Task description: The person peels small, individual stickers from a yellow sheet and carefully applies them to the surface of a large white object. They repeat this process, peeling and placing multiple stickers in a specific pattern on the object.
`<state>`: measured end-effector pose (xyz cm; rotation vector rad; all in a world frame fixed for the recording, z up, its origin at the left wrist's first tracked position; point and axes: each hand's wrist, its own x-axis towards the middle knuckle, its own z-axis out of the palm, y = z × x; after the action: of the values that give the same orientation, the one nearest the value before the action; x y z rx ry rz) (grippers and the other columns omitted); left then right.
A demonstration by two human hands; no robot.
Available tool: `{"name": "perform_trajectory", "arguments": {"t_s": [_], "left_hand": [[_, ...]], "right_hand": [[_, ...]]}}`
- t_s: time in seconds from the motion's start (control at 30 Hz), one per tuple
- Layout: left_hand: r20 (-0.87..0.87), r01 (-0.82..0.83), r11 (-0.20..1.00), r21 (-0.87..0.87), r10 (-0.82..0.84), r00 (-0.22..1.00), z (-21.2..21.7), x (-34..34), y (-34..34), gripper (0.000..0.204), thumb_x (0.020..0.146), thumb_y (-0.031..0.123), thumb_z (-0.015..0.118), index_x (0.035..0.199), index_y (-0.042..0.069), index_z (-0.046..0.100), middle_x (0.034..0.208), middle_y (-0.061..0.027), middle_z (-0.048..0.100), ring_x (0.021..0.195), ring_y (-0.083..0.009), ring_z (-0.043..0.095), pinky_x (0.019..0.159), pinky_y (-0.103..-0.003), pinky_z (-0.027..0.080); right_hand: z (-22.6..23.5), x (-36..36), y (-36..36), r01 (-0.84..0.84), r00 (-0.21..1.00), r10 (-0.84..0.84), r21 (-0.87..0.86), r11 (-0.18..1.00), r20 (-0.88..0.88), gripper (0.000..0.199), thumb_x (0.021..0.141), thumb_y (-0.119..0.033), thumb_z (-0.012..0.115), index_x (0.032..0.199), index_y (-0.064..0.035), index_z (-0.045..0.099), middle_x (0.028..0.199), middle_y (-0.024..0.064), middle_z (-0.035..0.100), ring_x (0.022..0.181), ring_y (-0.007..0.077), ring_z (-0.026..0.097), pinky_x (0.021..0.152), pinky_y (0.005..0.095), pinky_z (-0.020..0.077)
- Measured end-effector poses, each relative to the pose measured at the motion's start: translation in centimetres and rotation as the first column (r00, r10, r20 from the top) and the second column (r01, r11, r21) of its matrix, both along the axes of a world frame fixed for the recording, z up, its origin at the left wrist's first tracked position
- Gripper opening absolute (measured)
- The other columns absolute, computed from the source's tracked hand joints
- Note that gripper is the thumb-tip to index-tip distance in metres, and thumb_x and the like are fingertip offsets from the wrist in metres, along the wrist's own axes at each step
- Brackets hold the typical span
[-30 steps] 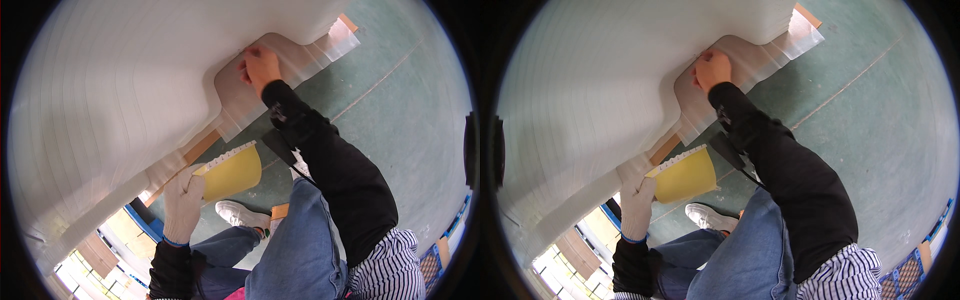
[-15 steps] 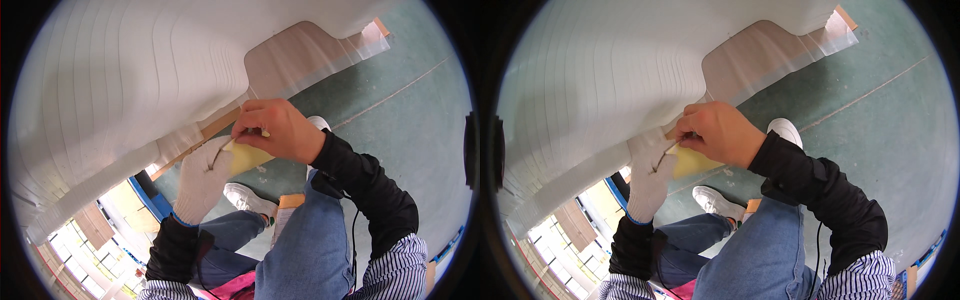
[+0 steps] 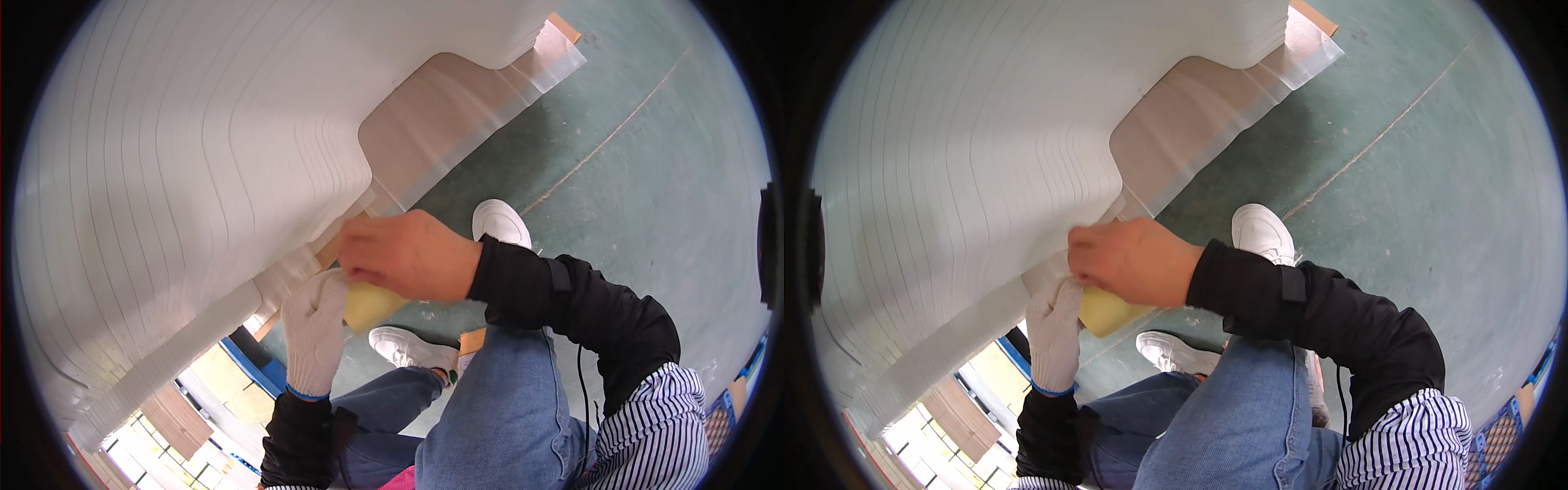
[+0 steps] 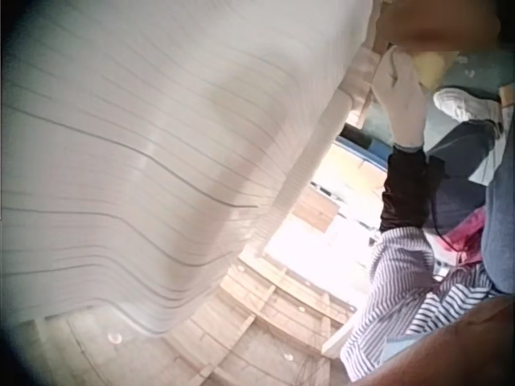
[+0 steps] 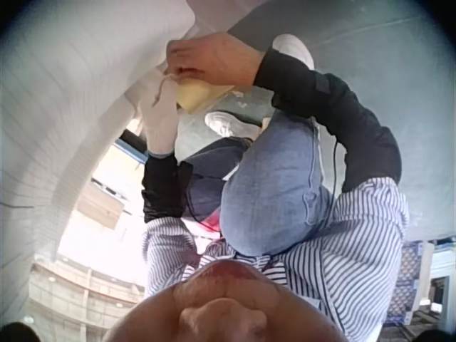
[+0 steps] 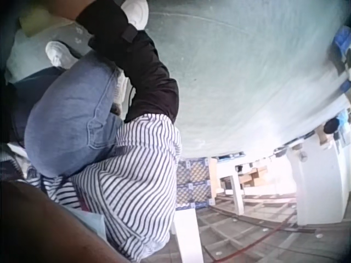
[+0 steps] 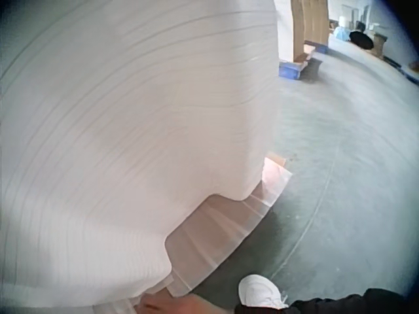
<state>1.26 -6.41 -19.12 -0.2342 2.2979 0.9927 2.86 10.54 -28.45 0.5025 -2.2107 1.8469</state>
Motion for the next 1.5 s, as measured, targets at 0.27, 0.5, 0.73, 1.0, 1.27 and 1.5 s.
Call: {"name": "perform_trajectory", "arguments": {"t_s": [0.27, 0.5, 0.73, 1.0, 1.27, 1.5], "left_hand": [[0.050, -0.052, 0.998, 0.040, 0.050, 0.997, -0.3, 0.4, 0.4, 0.034, 0.097, 0.024, 0.053, 0.104, -0.006, 0.069, 0.085, -0.0054, 0.066, 0.072, -0.0092, 0.058, 0.064, -0.024, 0.047], [0.041, 0.000, 1.000, -0.006, 0.001, 0.999, 0.2, 0.2, 0.6, 0.036, 0.097, 0.025, 0.053, 0.105, -0.006, 0.069, 0.084, -0.0068, 0.067, 0.072, -0.0100, 0.060, 0.065, -0.024, 0.048], [0.049, 0.045, 0.998, -0.035, -0.043, 0.998, 0.3, 0.1, 0.3, 0.037, 0.096, 0.027, 0.055, 0.105, -0.006, 0.068, 0.086, -0.0076, 0.067, 0.072, -0.0105, 0.061, 0.065, -0.024, 0.049], [0.014, 0.055, 0.998, -0.030, -0.054, 0.998, 0.0, 0.3, 0.5, 0.039, 0.097, 0.031, 0.054, 0.105, -0.005, 0.068, 0.073, -0.0013, 0.057, 0.062, -0.0063, 0.047, 0.055, -0.022, 0.036], [0.007, 0.073, 0.997, -0.039, -0.072, 0.997, 0.2, 0.3, 0.6, 0.039, 0.097, 0.031, 0.053, 0.104, -0.005, 0.068, 0.073, -0.0014, 0.057, 0.062, -0.0067, 0.046, 0.055, -0.022, 0.035], [0.028, 0.089, 0.995, -0.035, -0.088, 0.996, 0.0, 0.3, 0.4, 0.041, 0.097, 0.031, 0.054, 0.108, -0.007, 0.066, 0.087, -0.0080, 0.063, 0.075, -0.0116, 0.059, 0.066, -0.023, 0.049]], "right_hand": [[-6.8, -8.7, 4.9, 0.710, 0.697, -0.018, -0.687, 0.153, 0.717, 0.011, 0.089, -0.012, 0.067, 0.093, -0.0084, 0.057, 0.078, -0.0010, 0.055, 0.055, 0.0081, 0.050, 0.046, 0.0231, 0.0352], [-8.0, -11.2, 3.3, 0.793, 0.609, -0.029, -0.608, 0.049, 0.793, 0.008, 0.090, -0.012, 0.065, 0.090, -0.0096, 0.057, 0.071, -0.0020, 0.053, 0.052, 0.0076, 0.047, 0.045, 0.0231, 0.0338], [-7.7, -11.8, 2.9, 0.837, 0.547, -0.064, -0.546, 0.030, 0.835, 0.008, 0.090, -0.013, 0.064, 0.090, -0.0099, 0.057, 0.072, -0.0011, 0.055, 0.052, 0.0078, 0.048, 0.045, 0.0231, 0.0354], [-7.7, -12.2, 3.0, 0.845, 0.535, -0.074, -0.534, 0.042, 0.841, 0.006, 0.090, -0.012, 0.063, 0.090, -0.0088, 0.057, 0.072, -0.0001, 0.055, 0.052, 0.0085, 0.047, 0.044, 0.0228, 0.0346], [-7.8, -12.8, 2.9, 0.858, 0.513, -0.086, -0.512, 0.028, 0.854, 0.003, 0.090, -0.009, 0.060, 0.090, -0.0077, 0.057, 0.070, 0.0009, 0.056, 0.051, 0.0089, 0.048, 0.043, 0.0229, 0.0340], [-7.7, -12.5, 2.5, 0.859, 0.509, -0.114, -0.511, 0.013, 0.853, 0.010, 0.092, -0.014, 0.063, 0.094, -0.0062, 0.057, 0.073, 0.0041, 0.061, 0.054, 0.0129, 0.057, 0.044, 0.0248, 0.0405]]}}
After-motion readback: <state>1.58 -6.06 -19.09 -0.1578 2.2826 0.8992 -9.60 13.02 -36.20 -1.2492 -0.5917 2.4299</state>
